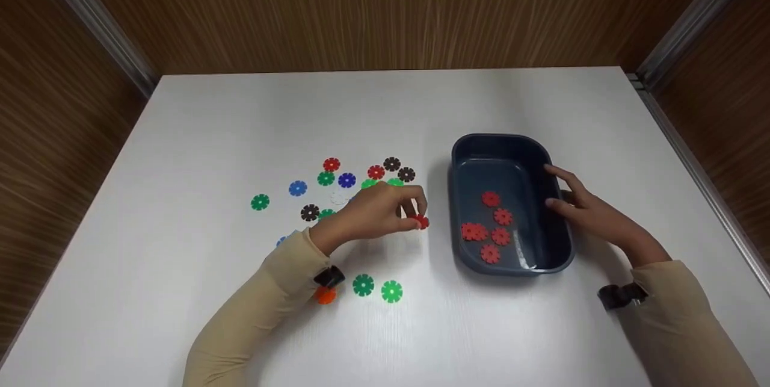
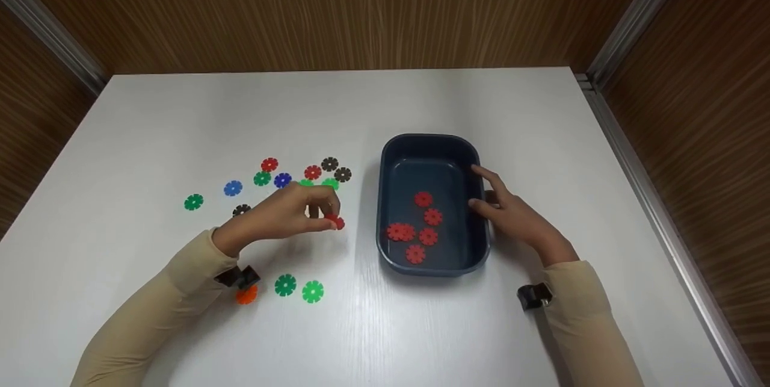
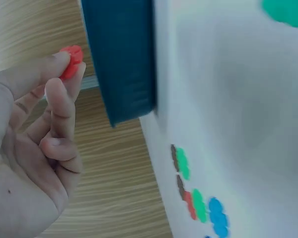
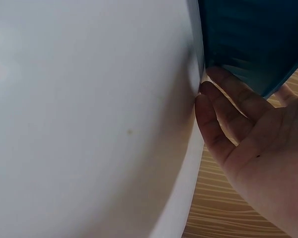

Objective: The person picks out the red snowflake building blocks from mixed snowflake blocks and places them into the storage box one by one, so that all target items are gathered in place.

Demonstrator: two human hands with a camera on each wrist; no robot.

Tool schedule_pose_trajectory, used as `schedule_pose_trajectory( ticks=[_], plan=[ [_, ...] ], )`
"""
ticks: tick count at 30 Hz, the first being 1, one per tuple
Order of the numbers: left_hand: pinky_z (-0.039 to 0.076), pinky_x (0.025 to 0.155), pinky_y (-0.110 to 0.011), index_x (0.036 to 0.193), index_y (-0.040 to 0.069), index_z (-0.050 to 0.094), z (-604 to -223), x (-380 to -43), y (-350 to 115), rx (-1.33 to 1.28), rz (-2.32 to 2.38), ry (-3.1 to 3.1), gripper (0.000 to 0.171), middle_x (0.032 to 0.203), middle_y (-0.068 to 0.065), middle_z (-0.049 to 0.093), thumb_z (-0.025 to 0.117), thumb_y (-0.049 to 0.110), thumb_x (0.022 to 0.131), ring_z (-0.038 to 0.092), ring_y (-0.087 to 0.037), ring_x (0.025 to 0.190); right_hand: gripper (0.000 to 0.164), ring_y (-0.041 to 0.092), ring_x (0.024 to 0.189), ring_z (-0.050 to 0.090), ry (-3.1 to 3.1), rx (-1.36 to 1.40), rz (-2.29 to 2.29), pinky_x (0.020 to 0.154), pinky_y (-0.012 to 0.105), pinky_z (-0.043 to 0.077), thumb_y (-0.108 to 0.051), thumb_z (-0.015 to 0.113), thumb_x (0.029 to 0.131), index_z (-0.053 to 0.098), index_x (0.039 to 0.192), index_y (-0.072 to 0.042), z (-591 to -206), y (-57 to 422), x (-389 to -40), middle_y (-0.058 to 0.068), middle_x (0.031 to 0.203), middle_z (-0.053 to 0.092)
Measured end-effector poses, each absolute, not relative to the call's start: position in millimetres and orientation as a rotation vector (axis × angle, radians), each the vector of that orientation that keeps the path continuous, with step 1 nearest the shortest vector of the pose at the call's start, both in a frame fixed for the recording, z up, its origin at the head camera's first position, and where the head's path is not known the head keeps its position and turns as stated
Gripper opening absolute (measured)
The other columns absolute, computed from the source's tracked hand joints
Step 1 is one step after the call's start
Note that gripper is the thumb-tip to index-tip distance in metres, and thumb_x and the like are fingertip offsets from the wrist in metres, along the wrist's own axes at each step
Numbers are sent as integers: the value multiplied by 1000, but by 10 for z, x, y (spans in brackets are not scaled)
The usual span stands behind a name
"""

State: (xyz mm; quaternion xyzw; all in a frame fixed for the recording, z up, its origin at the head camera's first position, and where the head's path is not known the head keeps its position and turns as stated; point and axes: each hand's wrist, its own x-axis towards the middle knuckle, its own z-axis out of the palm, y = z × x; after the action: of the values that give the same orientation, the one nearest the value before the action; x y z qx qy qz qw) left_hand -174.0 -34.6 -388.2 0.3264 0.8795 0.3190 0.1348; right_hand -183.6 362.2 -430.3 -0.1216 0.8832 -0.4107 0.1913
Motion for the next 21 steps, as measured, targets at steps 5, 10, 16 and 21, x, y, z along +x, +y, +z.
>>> schedule_pose_trajectory(
  ticks=[5, 10, 16, 21],
  plan=[
    [52, 72, -27, 99, 16, 64, -3788, -1786, -213, 918, 1042, 2504, 13, 95, -2, 75, 69, 18, 87, 68, -13, 84, 69, 57, 140, 18, 2481, -350, -1159, 104, 71, 26, -33, 45, 102, 0, 155, -29, -4316, 3620, -1843, 29, 158, 4],
    [51, 69, -23, 97, 16, 63, -3738, -1830, -47, 900, 1147, 2443, 13, 93, 0, 75, 71, 17, 86, 68, -9, 84, 69, 58, 140, 17, 2483, -350, -1156, 104, 71, 25, -34, 45, 102, 2, 155, -29, -4307, 3620, -1850, 27, 159, 3],
    [47, 71, -20, 97, 17, 62, -3757, -1891, 170, 922, 1174, 2426, 16, 91, 4, 72, 73, 19, 85, 63, -6, 83, 68, 56, 140, 18, 2478, -353, -1167, 104, 70, 26, -33, 45, 102, 2, 155, -29, -4306, 3623, -1851, 27, 159, 5],
    [45, 69, -19, 96, 17, 62, -3824, -1927, 313, 878, 1246, 2396, 18, 90, 6, 67, 75, 18, 83, 60, -6, 81, 68, 57, 139, 20, 2486, -366, -1170, 105, 70, 26, -31, 45, 102, 2, 155, -28, -4327, 3631, -1847, 27, 159, 4]
  ],
)
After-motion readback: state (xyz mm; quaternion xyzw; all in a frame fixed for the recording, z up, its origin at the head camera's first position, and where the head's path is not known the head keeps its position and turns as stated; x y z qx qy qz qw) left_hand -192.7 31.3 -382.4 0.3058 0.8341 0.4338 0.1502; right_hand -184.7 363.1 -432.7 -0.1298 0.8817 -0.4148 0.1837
